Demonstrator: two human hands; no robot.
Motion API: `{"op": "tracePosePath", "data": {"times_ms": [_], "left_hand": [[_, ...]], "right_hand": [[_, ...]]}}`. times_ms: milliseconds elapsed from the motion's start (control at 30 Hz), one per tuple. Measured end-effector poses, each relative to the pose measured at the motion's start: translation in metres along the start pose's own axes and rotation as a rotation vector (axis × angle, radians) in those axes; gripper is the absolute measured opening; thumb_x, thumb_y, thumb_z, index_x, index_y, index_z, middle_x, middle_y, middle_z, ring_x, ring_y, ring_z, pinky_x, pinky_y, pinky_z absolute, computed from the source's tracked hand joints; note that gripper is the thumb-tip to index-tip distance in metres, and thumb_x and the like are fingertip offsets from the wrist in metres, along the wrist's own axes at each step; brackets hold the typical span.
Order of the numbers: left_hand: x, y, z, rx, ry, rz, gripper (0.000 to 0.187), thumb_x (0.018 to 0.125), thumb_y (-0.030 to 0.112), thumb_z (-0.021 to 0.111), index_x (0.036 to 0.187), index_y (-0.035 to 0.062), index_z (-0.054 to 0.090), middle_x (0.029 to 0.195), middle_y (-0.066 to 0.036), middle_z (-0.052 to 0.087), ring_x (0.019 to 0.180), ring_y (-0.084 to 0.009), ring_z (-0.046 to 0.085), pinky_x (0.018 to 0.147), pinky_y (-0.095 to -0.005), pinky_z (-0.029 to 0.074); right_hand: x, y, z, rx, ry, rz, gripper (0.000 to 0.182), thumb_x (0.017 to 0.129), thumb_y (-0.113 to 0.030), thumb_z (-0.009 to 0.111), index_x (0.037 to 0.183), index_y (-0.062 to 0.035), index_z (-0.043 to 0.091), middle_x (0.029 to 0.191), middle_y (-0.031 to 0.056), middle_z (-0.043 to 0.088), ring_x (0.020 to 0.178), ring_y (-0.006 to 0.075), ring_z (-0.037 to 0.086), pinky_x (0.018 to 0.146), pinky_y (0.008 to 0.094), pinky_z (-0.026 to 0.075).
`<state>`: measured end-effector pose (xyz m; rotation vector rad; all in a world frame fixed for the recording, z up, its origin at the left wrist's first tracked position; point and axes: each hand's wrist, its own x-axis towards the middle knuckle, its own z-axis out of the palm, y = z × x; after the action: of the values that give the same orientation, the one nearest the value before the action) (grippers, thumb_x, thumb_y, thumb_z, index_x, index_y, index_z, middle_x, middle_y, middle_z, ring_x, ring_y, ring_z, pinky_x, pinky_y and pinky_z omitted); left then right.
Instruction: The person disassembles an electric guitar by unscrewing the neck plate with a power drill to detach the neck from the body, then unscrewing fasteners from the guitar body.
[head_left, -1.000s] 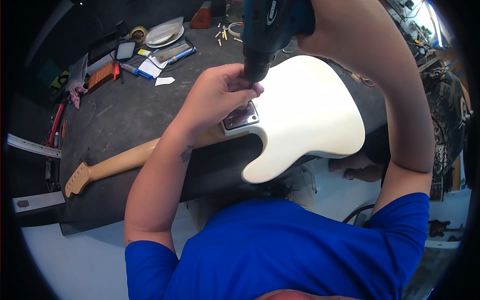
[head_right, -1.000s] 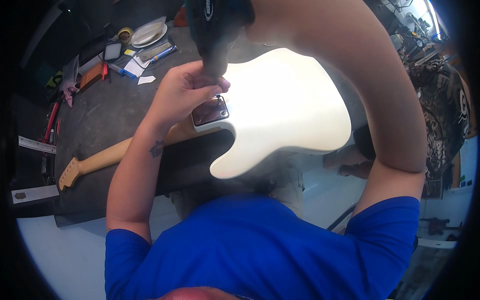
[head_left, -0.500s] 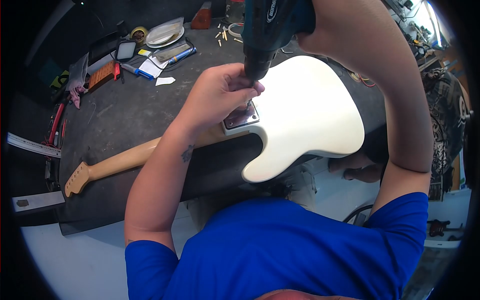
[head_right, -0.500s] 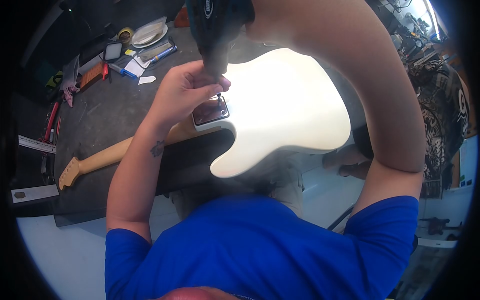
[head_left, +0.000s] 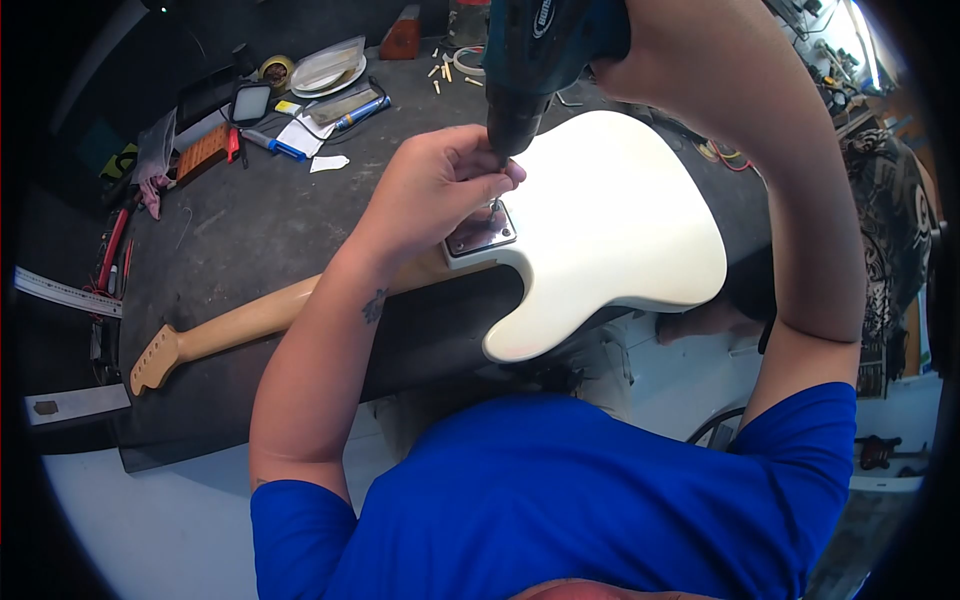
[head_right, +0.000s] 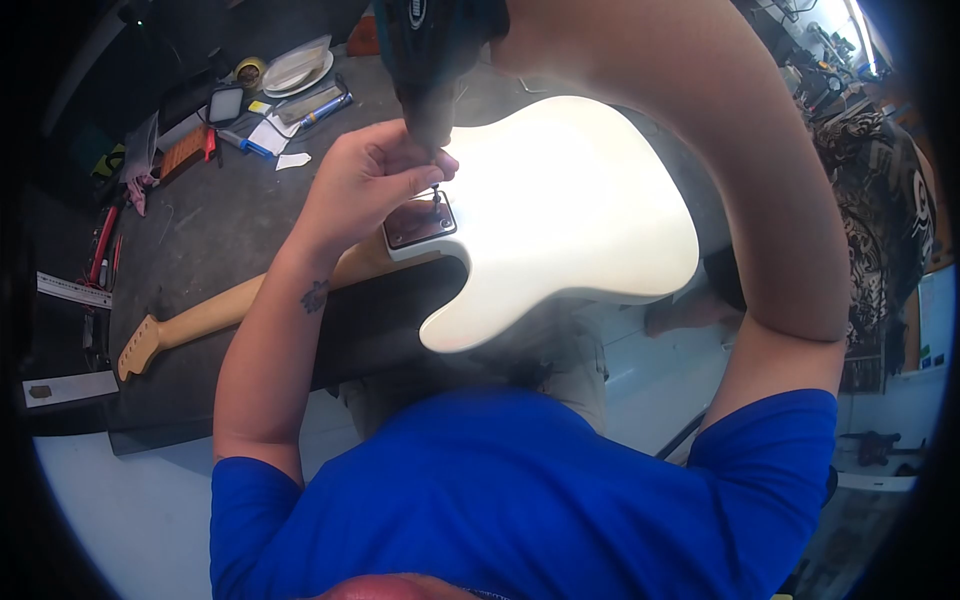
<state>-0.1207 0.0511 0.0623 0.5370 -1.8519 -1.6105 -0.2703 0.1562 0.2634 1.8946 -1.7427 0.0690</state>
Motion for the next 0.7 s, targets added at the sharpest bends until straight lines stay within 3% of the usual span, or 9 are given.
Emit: {"op": "tracePosePath", "data": {"times_ms": [133, 233, 333, 433, 533, 700], "left_hand": [[0.001, 0.001, 0.0, -0.021, 0.004, -0.003, 0.023, 0.099, -0.001, 0.07, 0.122, -0.0043, 0.07, 0.105, -0.008, 0.077, 0.088, -0.0094, 0.072, 0.068, -0.0254, 0.061], [-0.002, 0.004, 0.001, 0.034, 0.036, 0.043, 0.022, 0.099, -0.001, 0.072, 0.12, -0.004, 0.071, 0.104, -0.008, 0.078, 0.088, -0.0089, 0.072, 0.072, -0.026, 0.062], [-0.008, 0.006, 0.004, 0.049, 0.074, 0.18, 0.02, 0.097, 0.0, 0.074, 0.117, -0.0029, 0.073, 0.102, -0.007, 0.079, 0.09, -0.0087, 0.073, 0.078, -0.0271, 0.061], [-0.012, 0.019, -0.004, 0.04, -0.084, 0.143, 0.024, 0.094, -0.005, 0.075, 0.118, -0.0012, 0.074, 0.104, -0.01, 0.079, 0.098, -0.0168, 0.077, 0.091, -0.0311, 0.062], [-0.012, 0.02, -0.002, 0.021, -0.156, 0.027, 0.026, 0.092, -0.004, 0.076, 0.118, -0.0012, 0.074, 0.101, -0.01, 0.079, 0.095, -0.0165, 0.077, 0.088, -0.0312, 0.063], [-0.007, 0.007, 0.001, 0.122, -0.175, 0.001, 0.028, 0.09, -0.003, 0.078, 0.118, -0.0012, 0.074, 0.102, -0.009, 0.08, 0.095, -0.0148, 0.076, 0.087, -0.03, 0.062]], "right_hand": [[0.0, 0.004, 0.006, 0.008, 0.035, -0.016, 0.054, 0.072, -0.012, 0.083, 0.109, 0.0085, 0.05, 0.078, 0.0227, 0.068, 0.079, 0.0402, 0.072, 0.07, 0.0418, 0.058], [0.005, 0.007, -0.01, 0.092, -0.067, 0.063, 0.057, 0.071, -0.014, 0.084, 0.111, 0.0076, 0.05, 0.078, 0.0228, 0.068, 0.079, 0.0412, 0.072, 0.069, 0.0436, 0.058], [-0.011, -0.001, -0.021, 0.085, 0.079, -0.003, 0.06, 0.07, -0.015, 0.084, 0.116, 0.0049, 0.049, 0.078, 0.0224, 0.068, 0.078, 0.0422, 0.072, 0.069, 0.0457, 0.057], [-0.027, -0.01, -0.021, 0.084, 0.189, -0.032, 0.064, 0.07, -0.014, 0.084, 0.121, 0.0017, 0.049, 0.078, 0.0218, 0.069, 0.077, 0.0426, 0.072, 0.068, 0.0471, 0.056], [-0.026, -0.01, -0.021, 0.114, 0.071, -0.012, 0.066, 0.071, -0.015, 0.084, 0.125, -0.0011, 0.049, 0.079, 0.0211, 0.069, 0.078, 0.0423, 0.072, 0.068, 0.0471, 0.056], [-0.025, -0.006, -0.003, 0.125, 0.001, -0.018, 0.063, 0.074, -0.017, 0.083, 0.123, 0.0002, 0.047, 0.079, 0.0205, 0.07, 0.079, 0.0411, 0.073, 0.069, 0.0462, 0.057]]}}
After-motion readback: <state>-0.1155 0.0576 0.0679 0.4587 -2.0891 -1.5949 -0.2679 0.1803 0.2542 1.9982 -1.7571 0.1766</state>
